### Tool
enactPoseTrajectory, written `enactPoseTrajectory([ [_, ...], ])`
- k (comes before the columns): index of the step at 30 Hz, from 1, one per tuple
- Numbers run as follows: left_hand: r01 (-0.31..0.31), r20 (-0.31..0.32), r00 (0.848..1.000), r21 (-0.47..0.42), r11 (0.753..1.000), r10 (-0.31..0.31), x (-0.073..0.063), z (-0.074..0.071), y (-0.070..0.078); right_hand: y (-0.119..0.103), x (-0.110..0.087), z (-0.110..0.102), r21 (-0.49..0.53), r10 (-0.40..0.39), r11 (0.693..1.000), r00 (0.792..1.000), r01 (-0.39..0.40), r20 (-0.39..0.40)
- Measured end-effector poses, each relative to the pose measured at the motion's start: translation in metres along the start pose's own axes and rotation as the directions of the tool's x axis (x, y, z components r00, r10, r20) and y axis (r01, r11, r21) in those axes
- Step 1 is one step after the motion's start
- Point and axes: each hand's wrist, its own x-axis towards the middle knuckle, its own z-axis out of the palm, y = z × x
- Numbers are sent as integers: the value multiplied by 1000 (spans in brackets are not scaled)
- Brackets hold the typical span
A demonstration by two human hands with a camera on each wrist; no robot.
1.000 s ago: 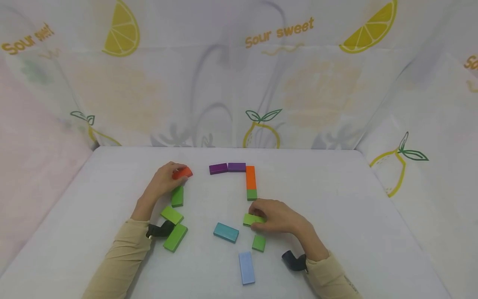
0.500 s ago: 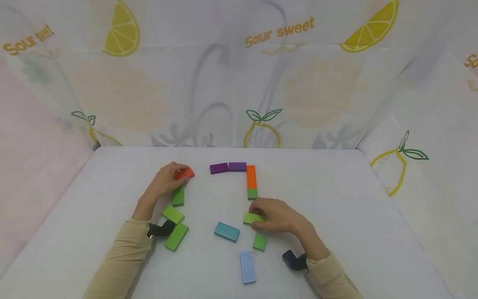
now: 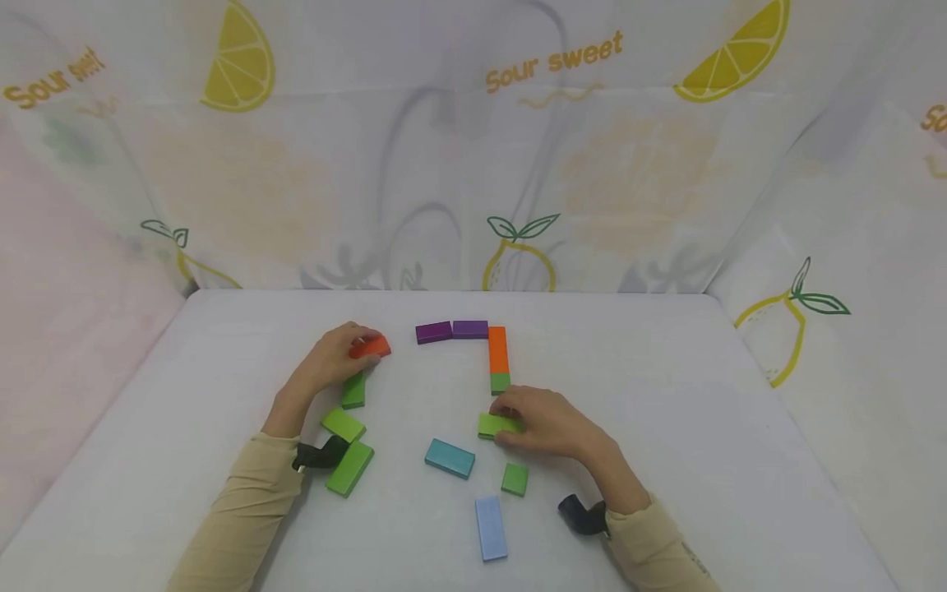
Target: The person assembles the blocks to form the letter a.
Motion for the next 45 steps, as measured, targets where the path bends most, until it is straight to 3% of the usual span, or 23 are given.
enactPoseTrajectory([
  [11, -13, 43, 999, 19, 1000, 12, 2, 4, 5, -3, 4, -2, -25, -18, 1000, 997, 16, -82],
  [14, -41, 49, 998, 10, 999, 40, 3, 5, 7, -4, 4, -2, -29, -15, 1000, 996, 12, -93],
  [21, -66, 95, 993, 6, 998, 65, -3, 7, 9, -11, 7, -1, 0, 0, 1000, 997, 0, -71],
  [29, -99, 85, 991, -7, 995, 100, 0, 1, 15, -12, 19, -7, 1, -16, 1000, 993, 16, -114],
  [45, -93, 132, 987, 16, 996, 90, 2, 5, 20, -7, 32, -4, 22, 20, 1000, 995, -18, -98],
])
